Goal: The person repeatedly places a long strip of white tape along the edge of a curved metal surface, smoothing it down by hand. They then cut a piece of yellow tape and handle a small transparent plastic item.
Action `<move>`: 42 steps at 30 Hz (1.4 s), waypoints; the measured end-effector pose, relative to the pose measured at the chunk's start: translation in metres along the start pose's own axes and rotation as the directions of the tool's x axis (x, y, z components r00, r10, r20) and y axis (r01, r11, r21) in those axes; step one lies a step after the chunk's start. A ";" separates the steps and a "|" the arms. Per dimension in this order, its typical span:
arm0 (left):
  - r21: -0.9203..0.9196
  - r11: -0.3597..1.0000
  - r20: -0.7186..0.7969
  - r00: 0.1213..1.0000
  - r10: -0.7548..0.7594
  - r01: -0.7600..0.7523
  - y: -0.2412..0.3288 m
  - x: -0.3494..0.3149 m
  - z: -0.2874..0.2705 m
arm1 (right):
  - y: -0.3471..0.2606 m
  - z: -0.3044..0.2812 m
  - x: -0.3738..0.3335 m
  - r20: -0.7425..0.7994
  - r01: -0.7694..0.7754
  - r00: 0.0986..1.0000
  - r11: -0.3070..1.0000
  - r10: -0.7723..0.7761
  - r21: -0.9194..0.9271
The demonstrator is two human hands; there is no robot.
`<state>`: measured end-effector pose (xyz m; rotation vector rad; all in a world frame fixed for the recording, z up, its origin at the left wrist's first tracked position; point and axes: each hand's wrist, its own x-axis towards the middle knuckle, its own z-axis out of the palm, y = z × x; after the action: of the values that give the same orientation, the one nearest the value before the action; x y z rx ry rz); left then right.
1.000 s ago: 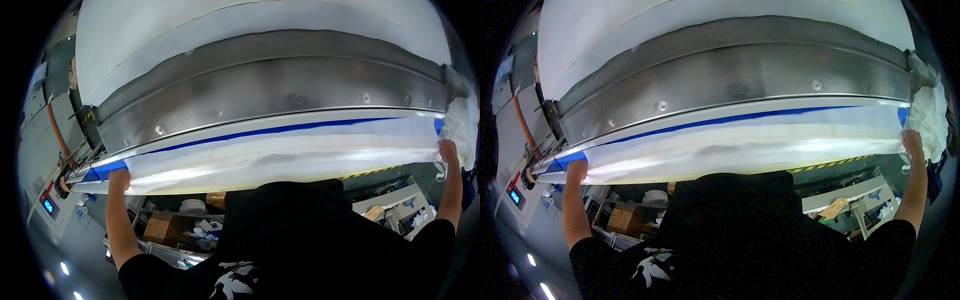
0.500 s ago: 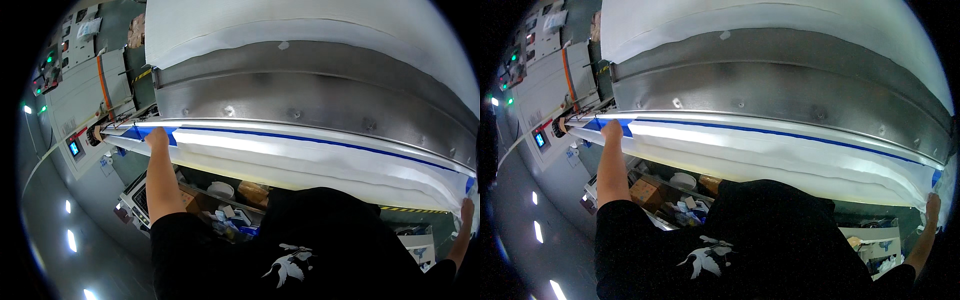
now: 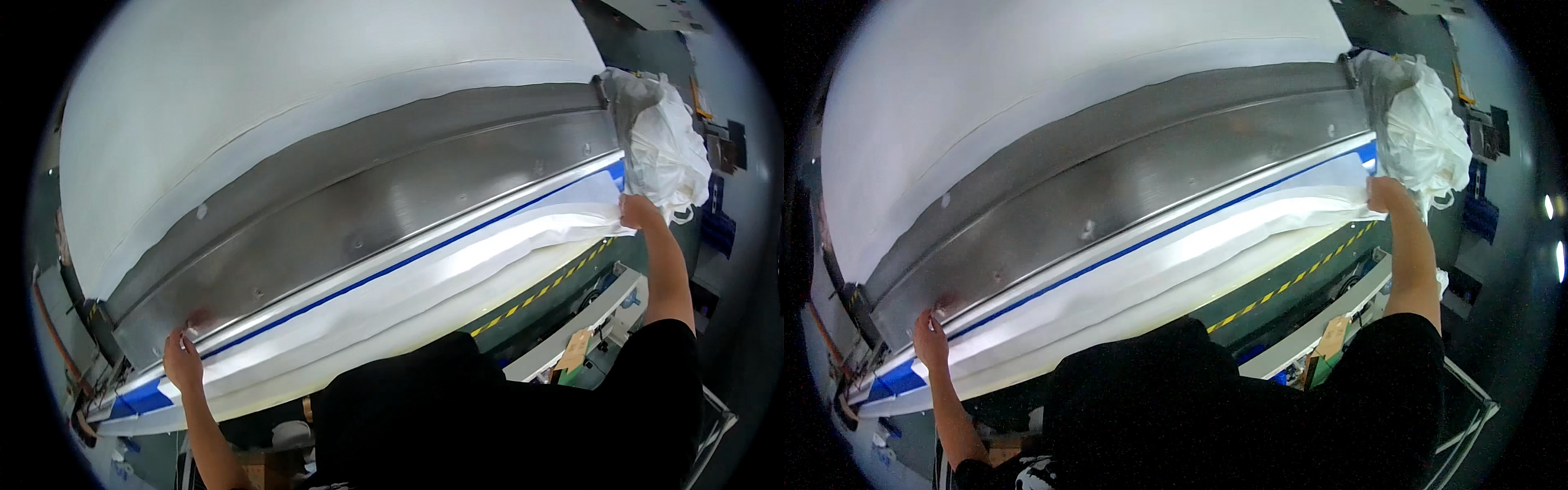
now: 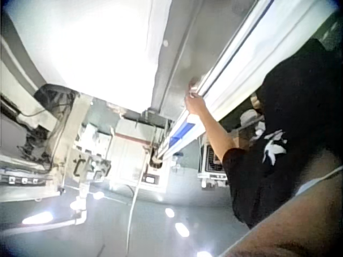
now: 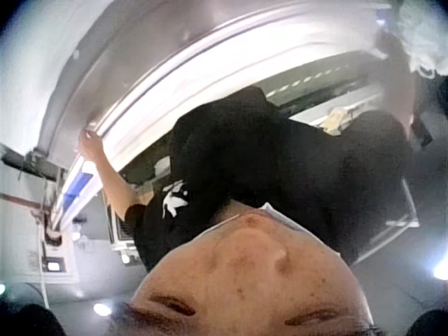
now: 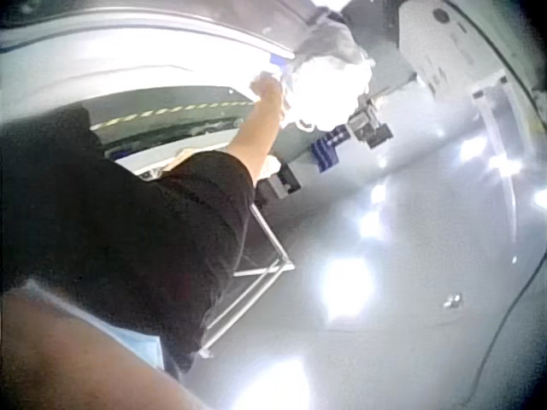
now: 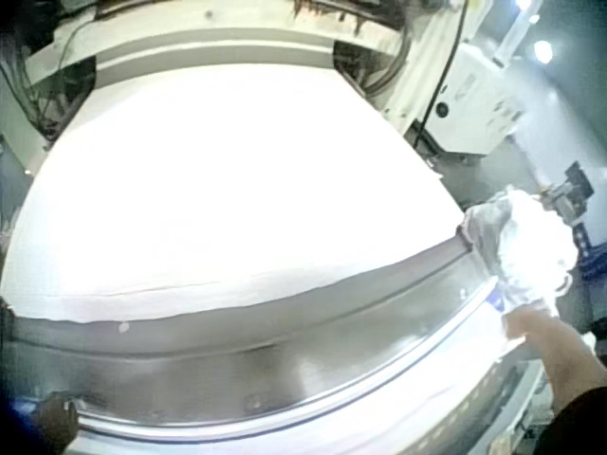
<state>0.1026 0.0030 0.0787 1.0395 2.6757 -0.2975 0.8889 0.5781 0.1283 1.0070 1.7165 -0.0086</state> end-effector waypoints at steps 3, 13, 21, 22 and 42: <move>-0.040 0.996 -0.039 0.996 0.084 -0.085 0.037 0.008 0.002 | 0.019 0.017 0.001 -0.099 -0.062 0.993 0.997 0.066 0.042; -0.088 0.995 -0.028 0.999 -0.044 0.041 0.007 0.020 0.006 | -0.008 -0.004 0.017 -0.344 -0.285 0.879 0.942 0.330 0.176; 0.054 0.992 -0.451 0.884 0.127 -0.116 -0.049 0.051 0.058 | -0.121 -0.058 0.026 -0.538 0.041 0.807 0.886 0.244 0.463; 0.034 0.998 -0.440 0.896 0.062 -0.053 -0.043 0.062 0.056 | -0.153 -0.080 0.018 -0.586 0.166 0.794 0.872 0.159 0.461; -0.440 0.898 -0.580 0.772 -0.259 -0.029 -0.023 0.108 0.051 | -0.819 -0.544 -0.131 -0.828 0.994 0.049 0.110 -0.559 -0.015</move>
<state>0.0180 0.0406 -0.0007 0.9376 3.1585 0.7364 -0.0382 0.2285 0.0796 0.0603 2.9401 -1.2737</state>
